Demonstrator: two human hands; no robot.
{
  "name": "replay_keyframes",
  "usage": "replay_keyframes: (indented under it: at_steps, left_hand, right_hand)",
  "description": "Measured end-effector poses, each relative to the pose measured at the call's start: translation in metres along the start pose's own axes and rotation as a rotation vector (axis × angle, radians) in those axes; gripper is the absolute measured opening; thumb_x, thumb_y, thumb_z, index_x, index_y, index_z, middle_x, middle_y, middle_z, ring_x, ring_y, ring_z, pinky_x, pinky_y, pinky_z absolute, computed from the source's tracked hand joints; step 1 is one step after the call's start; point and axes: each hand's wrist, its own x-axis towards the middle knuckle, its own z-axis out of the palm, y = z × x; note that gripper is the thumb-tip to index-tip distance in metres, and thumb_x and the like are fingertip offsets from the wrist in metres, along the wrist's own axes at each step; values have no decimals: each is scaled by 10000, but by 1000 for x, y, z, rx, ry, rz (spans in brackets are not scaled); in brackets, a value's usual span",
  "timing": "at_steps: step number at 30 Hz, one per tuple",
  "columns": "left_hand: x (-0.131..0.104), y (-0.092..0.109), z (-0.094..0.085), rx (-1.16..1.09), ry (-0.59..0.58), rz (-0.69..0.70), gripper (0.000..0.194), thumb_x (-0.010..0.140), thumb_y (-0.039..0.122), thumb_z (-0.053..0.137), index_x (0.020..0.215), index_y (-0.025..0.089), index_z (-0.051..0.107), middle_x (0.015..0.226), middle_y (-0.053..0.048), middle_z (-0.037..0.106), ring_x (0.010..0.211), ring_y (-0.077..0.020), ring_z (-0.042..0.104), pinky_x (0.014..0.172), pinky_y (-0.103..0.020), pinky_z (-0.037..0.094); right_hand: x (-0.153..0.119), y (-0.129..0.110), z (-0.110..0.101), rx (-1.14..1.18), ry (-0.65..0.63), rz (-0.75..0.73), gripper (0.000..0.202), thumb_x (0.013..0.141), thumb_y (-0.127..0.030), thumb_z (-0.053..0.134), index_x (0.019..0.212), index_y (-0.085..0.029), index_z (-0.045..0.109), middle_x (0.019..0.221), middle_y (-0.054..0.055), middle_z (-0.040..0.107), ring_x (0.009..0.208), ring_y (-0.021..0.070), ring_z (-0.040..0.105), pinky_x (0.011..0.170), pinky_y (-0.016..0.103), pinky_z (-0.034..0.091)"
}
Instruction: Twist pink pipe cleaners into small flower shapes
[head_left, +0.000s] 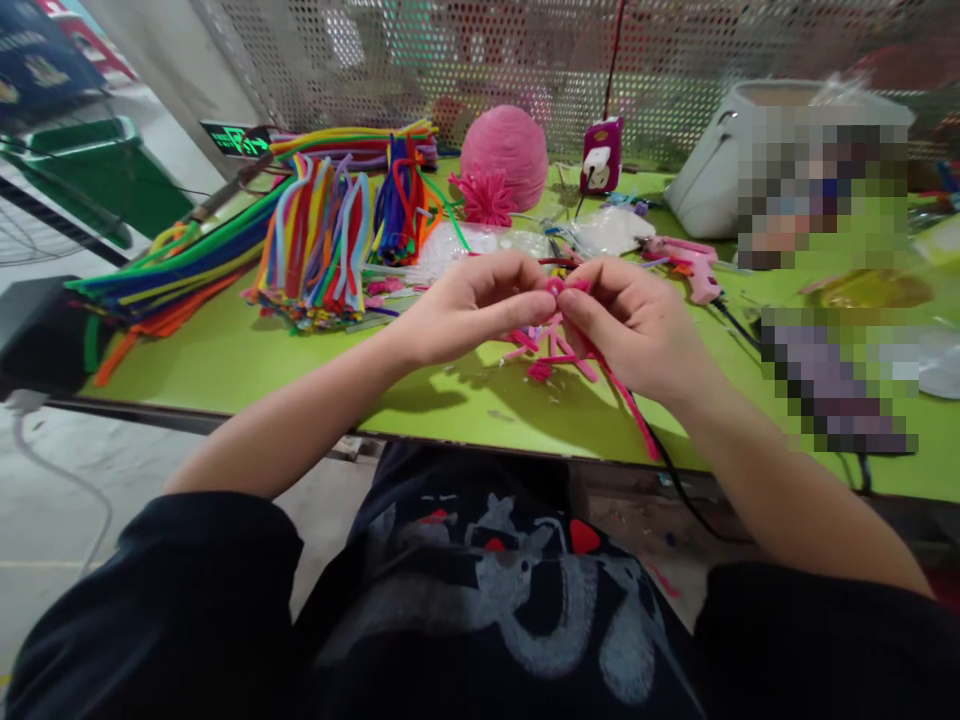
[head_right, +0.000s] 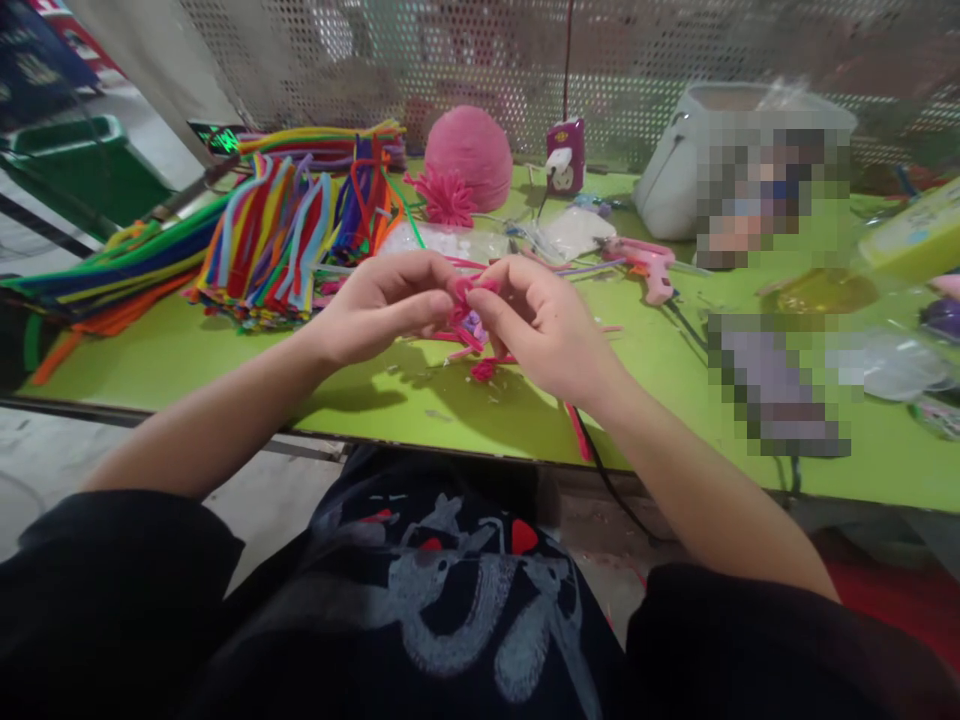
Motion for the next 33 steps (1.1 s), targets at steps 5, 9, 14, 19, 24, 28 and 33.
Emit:
replay_keyframes:
  at_steps: [5,9,14,19,24,28,33]
  left_hand:
    - [-1,-5,5,115,164,60,264,903,403,842,880,166,728,723,8,651,561,-58,521,497,-199,383]
    - [0,-4,10,39,182,24,219,941,344,778,848,153,723,683,21,626,526,-48,518,477,-179,399]
    - [-1,4,12,-12,165,7,142,914,269,771,854,145,738,743,10,672,561,-43,539,512,-174,426]
    - [-2,10,15,-105,136,-83,134,853,250,776,792,156,704,637,35,591,517,-37,461,482,-176,351]
    - [1,12,17,-319,67,-303,141,790,223,731,701,162,640,555,43,497,454,-25,348,431,-172,210]
    - [4,11,14,-503,-139,-536,303,751,264,710,561,186,486,513,67,314,415,-11,223,394,-184,134]
    - [1,16,2,-237,-13,-373,207,862,335,783,841,167,664,704,3,557,523,-57,468,446,-193,289]
  right_hand:
    - [0,7,3,61,67,21,345,1015,-499,773,929,-215,599,644,-41,596,489,73,503,428,217,361]
    - [-1,8,2,-50,116,-47,249,1018,-393,770,924,-199,645,694,-25,608,534,71,524,446,206,387]
    - [-4,10,2,-192,172,-215,88,1023,-235,692,949,-191,678,743,-19,616,570,70,515,482,221,374]
    - [-4,14,-1,-350,134,-398,31,986,-182,686,999,-192,713,797,-16,680,608,84,545,540,252,413]
    - [0,14,-4,-606,160,-692,99,946,-106,670,987,-195,684,847,0,718,691,103,611,639,254,502]
    - [1,13,-5,-771,104,-929,139,970,-77,640,1034,-199,657,848,17,708,748,127,636,670,262,534]
    - [-3,15,-4,-604,184,-629,77,964,-143,663,985,-217,659,826,-4,704,663,112,614,599,279,496]
